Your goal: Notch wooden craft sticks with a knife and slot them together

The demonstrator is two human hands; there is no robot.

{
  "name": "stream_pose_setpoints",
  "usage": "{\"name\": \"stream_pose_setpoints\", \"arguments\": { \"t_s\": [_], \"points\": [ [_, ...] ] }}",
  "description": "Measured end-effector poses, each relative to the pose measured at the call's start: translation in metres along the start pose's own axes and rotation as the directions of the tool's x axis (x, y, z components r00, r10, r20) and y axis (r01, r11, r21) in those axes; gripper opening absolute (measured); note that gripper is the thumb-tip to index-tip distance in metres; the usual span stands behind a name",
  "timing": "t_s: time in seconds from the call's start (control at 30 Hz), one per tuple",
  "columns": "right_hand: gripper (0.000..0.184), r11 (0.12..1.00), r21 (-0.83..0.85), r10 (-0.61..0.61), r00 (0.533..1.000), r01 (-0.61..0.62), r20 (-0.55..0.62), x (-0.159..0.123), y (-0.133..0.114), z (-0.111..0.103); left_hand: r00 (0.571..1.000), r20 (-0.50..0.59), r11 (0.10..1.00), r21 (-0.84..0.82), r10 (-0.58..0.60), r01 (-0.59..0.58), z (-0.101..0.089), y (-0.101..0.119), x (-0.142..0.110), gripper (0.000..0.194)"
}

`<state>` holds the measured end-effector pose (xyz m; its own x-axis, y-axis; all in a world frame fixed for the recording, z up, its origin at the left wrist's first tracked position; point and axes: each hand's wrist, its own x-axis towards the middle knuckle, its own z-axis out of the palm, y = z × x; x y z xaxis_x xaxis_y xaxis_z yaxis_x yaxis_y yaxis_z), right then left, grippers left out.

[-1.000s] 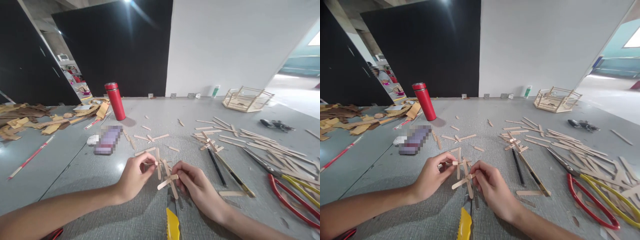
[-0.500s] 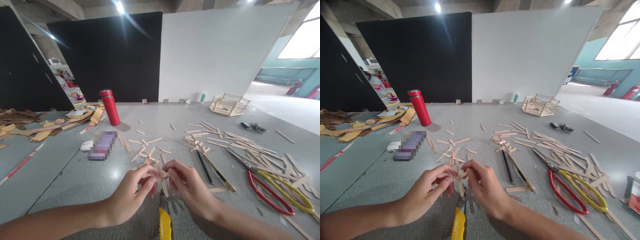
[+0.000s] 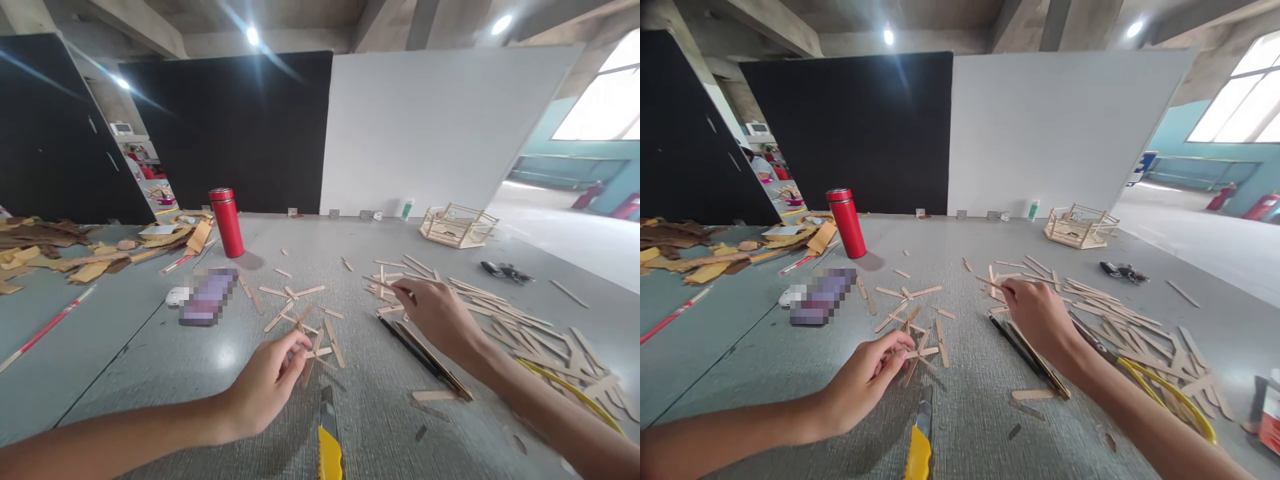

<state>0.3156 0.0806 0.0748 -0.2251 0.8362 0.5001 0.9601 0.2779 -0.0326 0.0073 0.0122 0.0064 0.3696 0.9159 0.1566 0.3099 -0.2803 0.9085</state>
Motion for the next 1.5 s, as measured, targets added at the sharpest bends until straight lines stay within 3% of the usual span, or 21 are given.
{"name": "stream_pose_setpoints", "arguments": {
  "t_s": [0.13,0.2,0.27,0.33,0.4,0.57,0.73,0.9,0.97,1.07,1.17,1.23,1.33,1.43,1.5],
  "points": [
    [0.028,0.969,0.125,-0.194,0.969,0.214,-0.155,-0.025,-0.053,-0.014,0.982,-0.179,0.997,0.065,0.057,-0.046,-0.001,0.005,-0.009,0.032],
    [0.021,0.881,0.146,-0.4,0.873,0.45,-0.28,-0.042,-0.076,-0.021,0.977,-0.195,0.996,0.006,0.085,-0.085,0.0,0.012,-0.014,0.05],
    [0.023,0.805,0.105,-0.533,0.79,0.584,-0.303,-0.058,-0.093,-0.028,0.987,-0.118,0.968,-0.215,0.107,-0.131,0.001,0.02,-0.018,0.066],
    [0.025,0.736,0.078,-0.622,0.718,0.672,-0.313,-0.067,-0.103,-0.035,0.99,-0.066,0.921,-0.363,0.122,-0.137,0.003,0.027,-0.02,0.05],
    [0.032,0.706,0.086,-0.655,0.695,0.703,-0.296,-0.07,-0.109,-0.041,0.992,-0.037,0.905,-0.407,0.118,-0.123,0.005,0.031,-0.021,0.027],
    [0.044,0.733,0.148,-0.627,0.744,0.664,-0.231,-0.066,-0.109,-0.044,0.997,-0.039,0.838,-0.539,0.069,-0.079,0.008,0.029,-0.024,0.021],
    [0.067,0.742,0.177,-0.612,0.761,0.647,-0.217,-0.067,-0.105,-0.037,1.0,0.001,0.768,-0.641,0.0,0.001,0.01,0.03,-0.024,0.021],
    [0.05,0.745,0.202,-0.613,0.772,0.636,-0.168,-0.068,-0.102,-0.031,0.999,0.021,0.702,-0.711,-0.032,0.037,0.01,0.031,-0.018,0.02],
    [0.042,0.777,0.231,-0.558,0.811,0.585,-0.177,-0.067,-0.1,-0.024,0.999,0.01,0.699,-0.714,-0.042,0.037,0.009,0.029,-0.014,0.022],
    [0.03,0.85,0.326,-0.358,0.908,0.413,-0.218,-0.064,-0.096,-0.01,0.997,-0.048,0.733,-0.68,-0.068,0.017,0.007,0.025,-0.008,0.026],
    [0.021,0.874,0.424,-0.195,0.97,0.24,-0.147,-0.058,-0.093,0.005,0.988,-0.117,0.785,-0.619,-0.1,0.006,0.004,0.022,-0.003,0.028],
    [0.023,0.851,0.47,-0.258,0.966,0.234,-0.013,-0.055,-0.091,0.014,0.982,-0.159,0.804,-0.595,-0.104,-0.012,0.002,0.02,0.0,0.028],
    [0.043,0.789,0.547,-0.424,0.893,0.281,0.152,-0.056,-0.091,0.026,0.973,-0.207,0.824,-0.566,-0.103,-0.033,0.0,0.018,0.004,0.025],
    [0.061,0.76,0.579,-0.47,0.865,0.295,0.175,-0.059,-0.091,0.034,0.969,-0.225,0.838,-0.544,-0.1,-0.04,-0.001,0.016,0.006,0.021],
    [0.057,0.762,0.581,-0.455,0.874,0.285,0.169,-0.061,-0.09,0.038,0.968,-0.233,0.844,-0.534,-0.096,-0.045,-0.001,0.015,0.006,0.019]
  ]
}}
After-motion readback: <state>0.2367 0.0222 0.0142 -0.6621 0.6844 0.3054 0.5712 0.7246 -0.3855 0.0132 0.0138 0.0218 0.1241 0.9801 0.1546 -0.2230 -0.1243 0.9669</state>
